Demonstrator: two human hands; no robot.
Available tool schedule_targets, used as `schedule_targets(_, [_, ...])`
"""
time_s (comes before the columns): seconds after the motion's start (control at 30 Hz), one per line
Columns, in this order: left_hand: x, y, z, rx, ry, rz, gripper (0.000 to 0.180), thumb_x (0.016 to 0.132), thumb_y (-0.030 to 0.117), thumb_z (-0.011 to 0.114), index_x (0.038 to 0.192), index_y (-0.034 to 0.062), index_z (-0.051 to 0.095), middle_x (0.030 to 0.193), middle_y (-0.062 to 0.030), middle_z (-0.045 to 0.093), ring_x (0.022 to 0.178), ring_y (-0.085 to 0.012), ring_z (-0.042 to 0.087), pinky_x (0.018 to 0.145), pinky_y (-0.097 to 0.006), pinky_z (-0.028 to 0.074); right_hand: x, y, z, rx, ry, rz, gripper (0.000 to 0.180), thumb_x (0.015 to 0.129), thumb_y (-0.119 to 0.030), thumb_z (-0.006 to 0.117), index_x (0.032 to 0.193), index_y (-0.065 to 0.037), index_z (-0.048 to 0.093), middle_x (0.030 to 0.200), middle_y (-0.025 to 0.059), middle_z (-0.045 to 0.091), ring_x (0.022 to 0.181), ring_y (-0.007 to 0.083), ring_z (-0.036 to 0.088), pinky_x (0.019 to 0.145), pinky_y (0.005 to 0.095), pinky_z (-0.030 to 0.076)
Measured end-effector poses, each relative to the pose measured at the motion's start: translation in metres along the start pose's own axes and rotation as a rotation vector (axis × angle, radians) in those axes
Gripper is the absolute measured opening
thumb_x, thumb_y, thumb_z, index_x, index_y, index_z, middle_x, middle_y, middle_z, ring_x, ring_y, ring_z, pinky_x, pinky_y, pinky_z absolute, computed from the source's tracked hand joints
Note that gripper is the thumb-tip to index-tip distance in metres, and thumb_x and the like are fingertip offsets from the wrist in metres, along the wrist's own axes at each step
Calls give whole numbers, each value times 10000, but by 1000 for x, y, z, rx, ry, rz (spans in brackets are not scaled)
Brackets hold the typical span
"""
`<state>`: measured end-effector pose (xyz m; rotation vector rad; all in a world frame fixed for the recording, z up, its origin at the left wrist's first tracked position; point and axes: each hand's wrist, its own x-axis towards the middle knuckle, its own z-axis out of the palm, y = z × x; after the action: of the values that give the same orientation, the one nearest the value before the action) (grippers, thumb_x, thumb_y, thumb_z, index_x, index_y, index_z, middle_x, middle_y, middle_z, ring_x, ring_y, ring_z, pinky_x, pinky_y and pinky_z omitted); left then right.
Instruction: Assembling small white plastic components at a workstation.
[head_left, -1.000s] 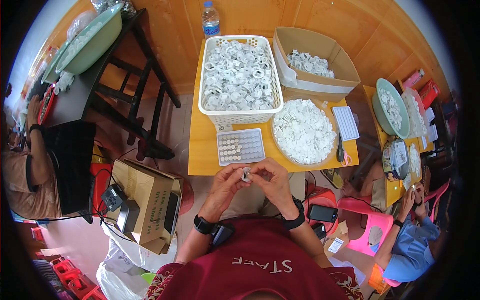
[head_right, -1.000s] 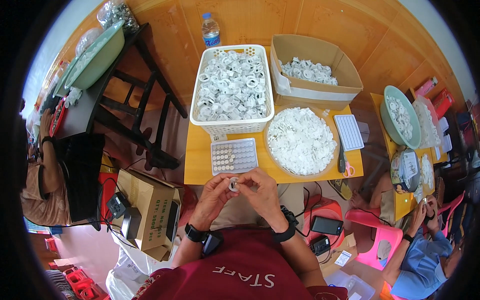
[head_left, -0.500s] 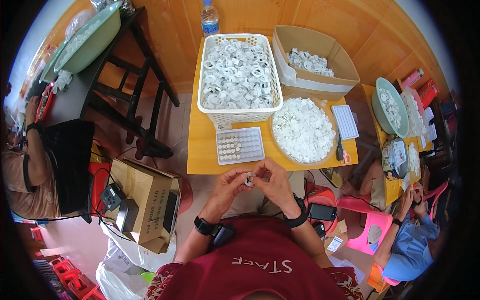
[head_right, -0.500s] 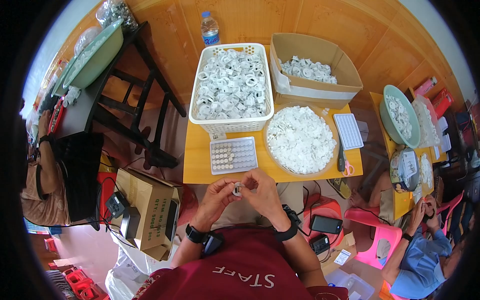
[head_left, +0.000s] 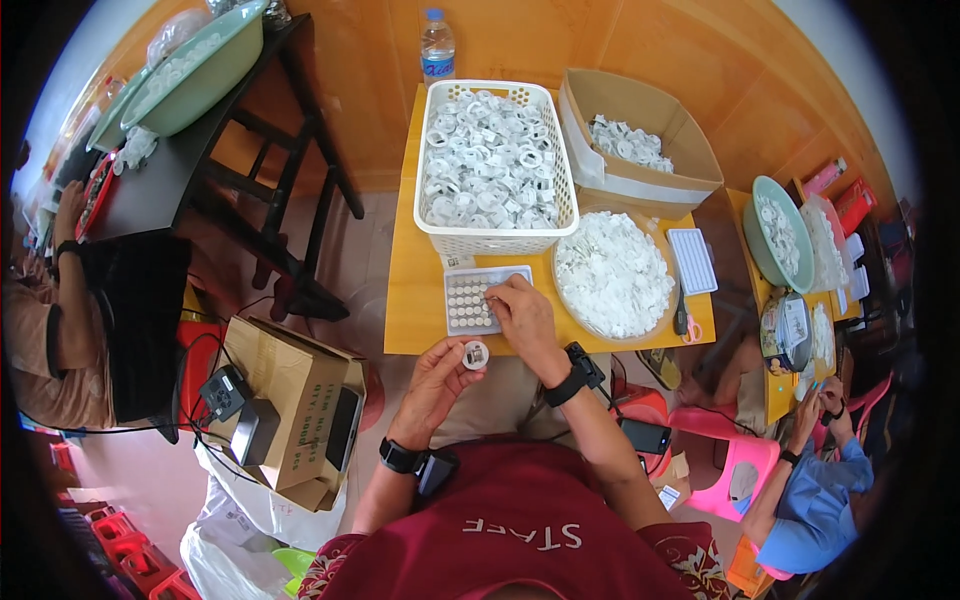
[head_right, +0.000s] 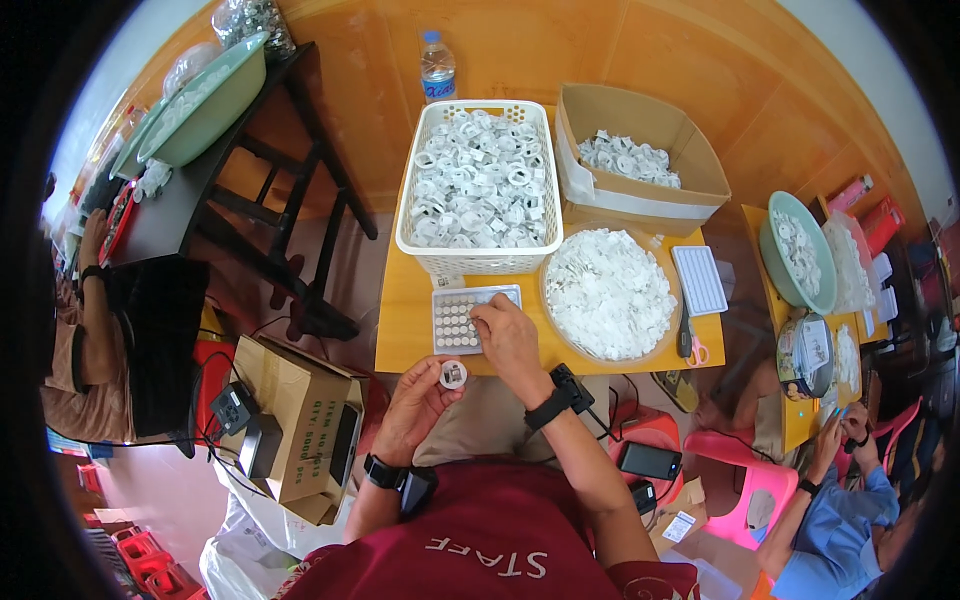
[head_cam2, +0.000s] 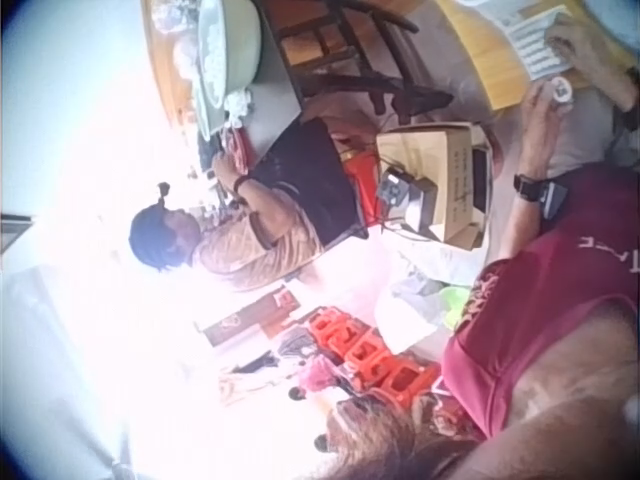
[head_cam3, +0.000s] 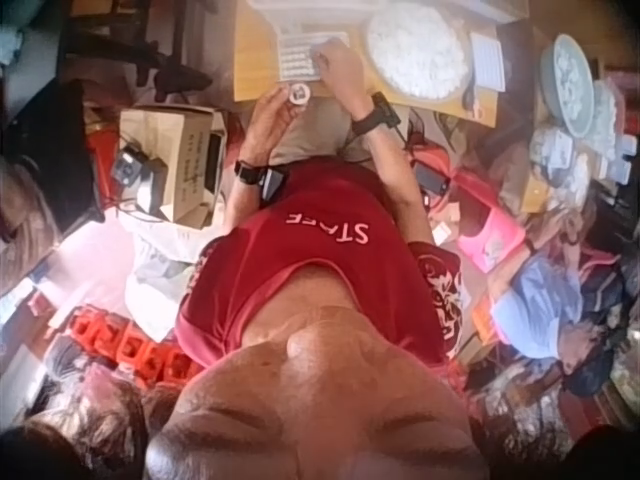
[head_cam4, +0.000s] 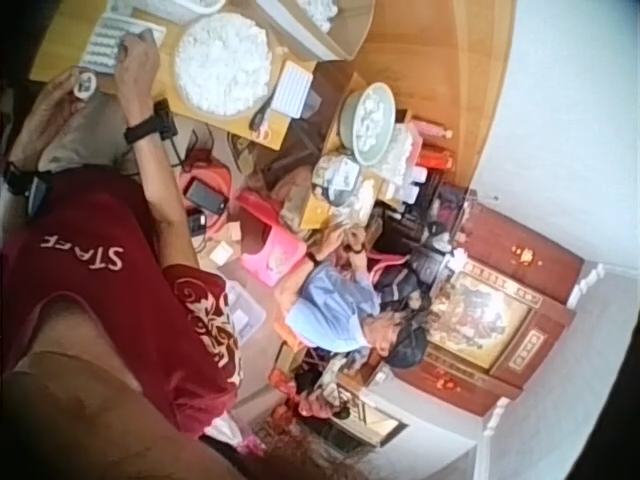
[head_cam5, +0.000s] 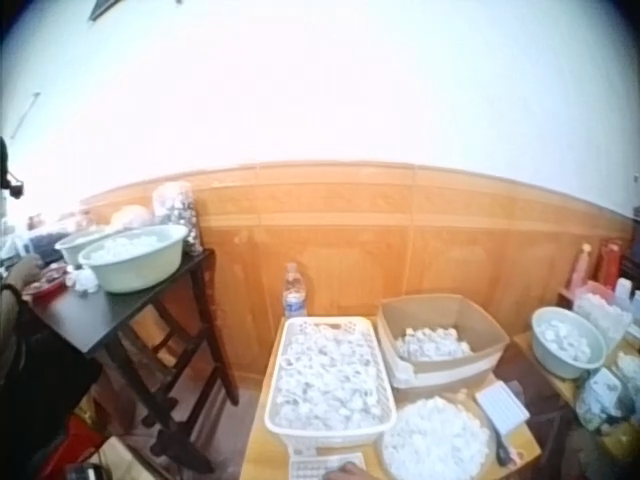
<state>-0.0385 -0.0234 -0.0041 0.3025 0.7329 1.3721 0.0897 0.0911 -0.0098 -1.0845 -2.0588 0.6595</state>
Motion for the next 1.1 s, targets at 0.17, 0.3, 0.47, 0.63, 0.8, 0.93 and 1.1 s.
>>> schedule_targets(0.17, [-2,-4,-7,-25,-10,-7,237,876,189,524,1032,12,547,947,-90,593,829,-150,583,715,-258,507,2,-3,3,-48,26,-31,51,691,-15,589,739,-32,584,713,113,510,666,309,537,573,380,426])
schedule_targets(0.3, [-2,-4,-2,-4,-11,-12,239,877,193,522,1031,12,548,946,-89,592,827,-151,583,717,-257,501,5,-2,4,-41,-17,-66,62,672,11,583,725,-10,561,716,124,518,668,325,535,581,387,427])
schedule_targets(0.47, [0,-5,2,-13,1,-7,240,886,202,508,1030,15,550,949,-90,593,819,-150,580,722,-261,496,-2,-9,-14,178,34,69,92,677,44,583,753,-8,576,713,110,537,630,267,550,537,342,435])
schedule_targets(0.63, [4,-7,4,-22,-22,-45,177,898,162,483,992,35,561,941,-55,599,803,-124,581,703,-248,491,-27,-44,-45,325,43,70,118,695,58,580,792,-9,582,712,96,541,600,202,550,503,298,438])
schedule_targets(0.8, [5,-9,14,0,-29,-48,192,900,167,479,1012,34,560,937,-49,600,802,-119,580,703,-244,490,-42,-48,-45,184,78,-162,205,682,71,574,862,-24,554,732,106,549,645,258,549,561,324,451])
schedule_targets(0.93, [7,-10,16,23,-34,-32,199,900,170,480,1019,35,564,932,-41,599,802,-108,579,701,-238,489,-45,-45,-45,159,46,-195,219,679,68,575,877,-23,549,746,108,555,674,276,545,583,331,450])
schedule_targets(1.1, [7,-12,18,46,-28,-23,195,898,172,486,1012,37,570,924,-37,600,790,-101,580,694,-234,489,-46,-45,-47,102,22,-263,216,707,48,552,912,-18,543,804,102,566,725,273,544,616,345,451])
